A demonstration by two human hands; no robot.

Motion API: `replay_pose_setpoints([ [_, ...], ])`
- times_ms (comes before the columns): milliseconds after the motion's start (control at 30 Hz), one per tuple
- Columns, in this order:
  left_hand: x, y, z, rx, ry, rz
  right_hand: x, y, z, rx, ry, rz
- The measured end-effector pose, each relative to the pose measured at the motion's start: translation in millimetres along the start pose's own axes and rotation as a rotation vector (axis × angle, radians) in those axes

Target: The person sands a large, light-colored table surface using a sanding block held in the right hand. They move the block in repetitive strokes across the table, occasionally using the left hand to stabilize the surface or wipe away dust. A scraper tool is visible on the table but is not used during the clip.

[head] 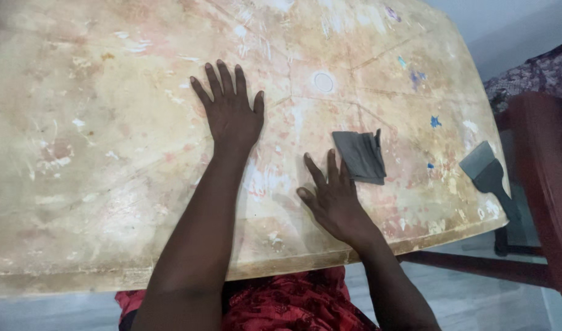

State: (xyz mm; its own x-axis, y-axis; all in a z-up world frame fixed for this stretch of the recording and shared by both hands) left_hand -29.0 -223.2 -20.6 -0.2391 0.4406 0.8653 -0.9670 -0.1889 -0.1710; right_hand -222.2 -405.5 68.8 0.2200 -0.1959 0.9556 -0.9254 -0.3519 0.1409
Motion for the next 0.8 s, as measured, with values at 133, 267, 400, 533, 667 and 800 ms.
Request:
replay_pose_setpoints([
  [133,1.9,-0.3,2.1,0.003,0.023,0.036,33.4,17.0,-13.1,-0.221,-0.293,0.12],
  [267,2.8,0.8,1.8,0.002,0.031,0.016,39.1,22.1,53.3,-0.325,-0.043,0.56],
  [400,7.8,3.3,2.1,-0.008,0.04,0.038,23.5,7.4,131.3,-0.29,0.301,0.505],
  [533,8.7,1.1,1.7,0.019,0.025,-0.002,21.1,13.8,174.6,-0.329,-0.135,0.586],
  [667,9.3,-1.4,3.5,0.037,-0.019,-0.025,58.7,36.5,237.5,-0.255,-0.12,0.917],
  [800,9.9,-2.8,3.8,0.041,-0.041,-0.037,77.2,17.6,283.1,-0.065,0.061,1.06],
])
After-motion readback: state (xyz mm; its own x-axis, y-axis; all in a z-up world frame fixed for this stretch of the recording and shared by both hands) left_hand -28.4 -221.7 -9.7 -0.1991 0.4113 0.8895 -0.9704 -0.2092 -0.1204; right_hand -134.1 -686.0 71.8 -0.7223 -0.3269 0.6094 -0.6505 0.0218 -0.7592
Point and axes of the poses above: each hand's wrist, its own y-axis away from the middle knuckle, its own x-axis out of the back of the hand, z = x × y, the point moved 1 cm from there along -y, towards the middle knuckle, and after that the axes turned 15 degrees about x, right-handed, at the moved point
